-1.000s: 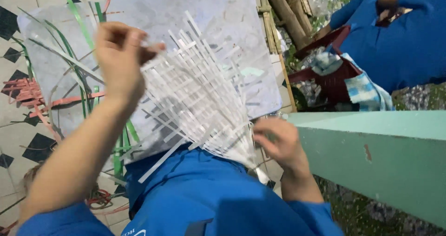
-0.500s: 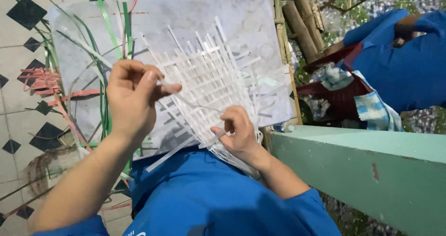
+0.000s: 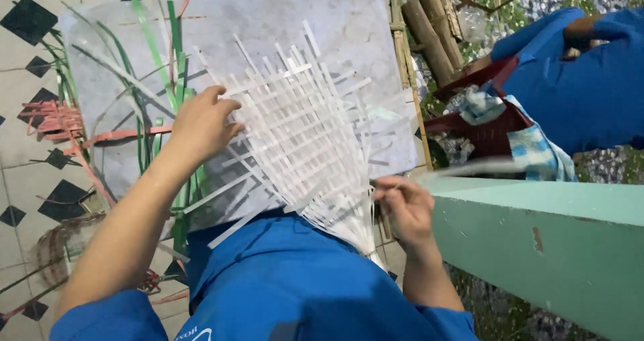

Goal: Weaving white and green plastic strips together on a flat surface to create a woven product.

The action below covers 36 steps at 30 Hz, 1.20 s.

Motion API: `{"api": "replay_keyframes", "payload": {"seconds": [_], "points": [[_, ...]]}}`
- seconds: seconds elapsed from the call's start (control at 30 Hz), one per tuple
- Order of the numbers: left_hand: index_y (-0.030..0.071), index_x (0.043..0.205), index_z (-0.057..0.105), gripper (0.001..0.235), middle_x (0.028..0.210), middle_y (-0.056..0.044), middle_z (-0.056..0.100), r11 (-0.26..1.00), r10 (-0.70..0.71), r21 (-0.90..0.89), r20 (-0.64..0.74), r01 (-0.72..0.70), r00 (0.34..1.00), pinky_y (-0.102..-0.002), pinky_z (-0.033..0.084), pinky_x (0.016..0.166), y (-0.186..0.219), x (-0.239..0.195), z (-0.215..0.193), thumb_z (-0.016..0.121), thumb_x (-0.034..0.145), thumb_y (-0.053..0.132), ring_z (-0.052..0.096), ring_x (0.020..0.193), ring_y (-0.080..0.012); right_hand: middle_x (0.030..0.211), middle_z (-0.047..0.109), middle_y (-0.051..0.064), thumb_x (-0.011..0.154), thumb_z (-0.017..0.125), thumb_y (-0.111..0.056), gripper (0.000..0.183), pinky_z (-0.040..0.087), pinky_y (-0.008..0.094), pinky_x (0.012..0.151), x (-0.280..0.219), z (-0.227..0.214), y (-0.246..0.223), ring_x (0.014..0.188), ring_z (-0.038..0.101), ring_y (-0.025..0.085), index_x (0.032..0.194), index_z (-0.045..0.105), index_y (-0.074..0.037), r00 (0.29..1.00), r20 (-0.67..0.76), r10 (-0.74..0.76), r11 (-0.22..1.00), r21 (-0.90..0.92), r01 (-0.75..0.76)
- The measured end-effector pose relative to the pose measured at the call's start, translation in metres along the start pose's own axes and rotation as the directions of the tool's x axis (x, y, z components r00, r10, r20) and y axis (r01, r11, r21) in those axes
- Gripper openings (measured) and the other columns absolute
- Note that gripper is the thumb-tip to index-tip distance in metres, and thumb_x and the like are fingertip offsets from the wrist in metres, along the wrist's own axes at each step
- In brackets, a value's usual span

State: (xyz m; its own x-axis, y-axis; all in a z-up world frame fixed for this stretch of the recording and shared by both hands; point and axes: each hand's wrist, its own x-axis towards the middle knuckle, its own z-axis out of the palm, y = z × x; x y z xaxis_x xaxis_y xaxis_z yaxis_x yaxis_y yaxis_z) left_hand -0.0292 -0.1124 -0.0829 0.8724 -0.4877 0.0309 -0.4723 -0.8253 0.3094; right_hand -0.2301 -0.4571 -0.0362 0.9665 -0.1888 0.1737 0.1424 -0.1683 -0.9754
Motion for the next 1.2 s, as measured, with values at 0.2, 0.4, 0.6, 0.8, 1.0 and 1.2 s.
{"api": "replay_keyframes", "payload": {"seconds": [0.2,0.4,0.6,0.8,1.0,1.2], "points": [[0.012,0.109,0.070,0.032,0.122,-0.016,0.059,0.967,0.180,-0.075,-0.473,-0.244,0.862,-0.047,0.045,0.096,0.014,0.010,0.003,0.083,0.081,0.020,0.055,0.116,-0.0394,0.069,0.069,0.020,0.096,0.050,-0.011,0.024,0.056,0.034,0.053,0.016,-0.016,-0.009,0.049,0.063,0.020,0.097,0.069,0.004,0.977,-0.109,-0.181,0.983,-0.033,0.178],[-0.003,0.111,0.067,0.020,0.126,-0.023,0.055,0.883,-0.195,-0.464,-0.493,-0.067,0.848,-0.048,0.045,0.104,0.015,-0.061,-0.036,0.074,0.092,-0.002,0.052,0.120,-0.0372,0.074,0.055,0.002,0.106,0.054,-0.031,0.018,0.048,0.031,0.064,0.047,-0.094,-0.010,0.070,0.054,0.014,0.110,0.065,-0.017,0.836,-0.458,-0.303,0.885,0.190,0.425],[0.004,0.101,0.066,0.012,0.090,-0.019,0.069,0.215,-0.701,-0.883,0.158,0.417,0.696,-0.038,0.051,0.078,0.055,-0.126,-0.029,0.064,0.101,0.016,0.066,0.081,-0.0263,0.053,0.050,0.004,0.107,0.040,-0.026,0.024,0.048,0.025,0.059,0.057,-0.065,0.036,0.053,0.053,0.012,0.098,0.057,-0.011,0.889,-0.457,-0.043,0.931,0.304,0.201],[0.013,0.145,0.045,0.063,0.119,-0.024,0.068,0.039,-0.139,-0.851,0.514,0.523,0.846,-0.041,0.058,0.086,0.095,-0.133,0.073,0.069,0.086,0.014,0.071,0.097,-0.0293,0.078,0.068,0.020,0.098,0.056,-0.007,0.016,0.059,0.040,0.070,0.063,-0.035,0.035,0.076,0.071,0.026,0.095,0.067,0.004,0.996,-0.066,0.060,0.991,-0.115,-0.068],[0.010,0.125,0.060,0.058,0.108,-0.013,0.072,-0.028,-0.208,-0.783,0.613,0.622,0.762,-0.037,0.058,0.076,0.160,-0.058,0.048,0.080,0.079,0.038,0.070,0.091,-0.0225,0.079,0.070,0.005,0.097,0.059,-0.021,0.016,0.053,0.038,0.076,0.075,-0.002,0.052,0.076,0.066,0.027,0.088,0.071,-0.014,0.960,0.273,-0.065,0.848,-0.493,0.197],[-0.006,0.111,0.059,0.046,0.109,-0.021,0.060,-0.341,-0.350,-0.795,0.603,0.502,0.717,-0.039,0.058,0.074,0.200,-0.037,0.045,0.077,0.083,0.026,0.064,0.092,-0.0266,0.081,0.070,0.012,0.099,0.054,-0.015,0.022,0.051,0.037,0.080,0.064,-0.006,0.065,0.080,0.066,0.025,0.090,0.072,-0.006,0.987,0.145,-0.067,0.958,-0.269,0.104]]}}
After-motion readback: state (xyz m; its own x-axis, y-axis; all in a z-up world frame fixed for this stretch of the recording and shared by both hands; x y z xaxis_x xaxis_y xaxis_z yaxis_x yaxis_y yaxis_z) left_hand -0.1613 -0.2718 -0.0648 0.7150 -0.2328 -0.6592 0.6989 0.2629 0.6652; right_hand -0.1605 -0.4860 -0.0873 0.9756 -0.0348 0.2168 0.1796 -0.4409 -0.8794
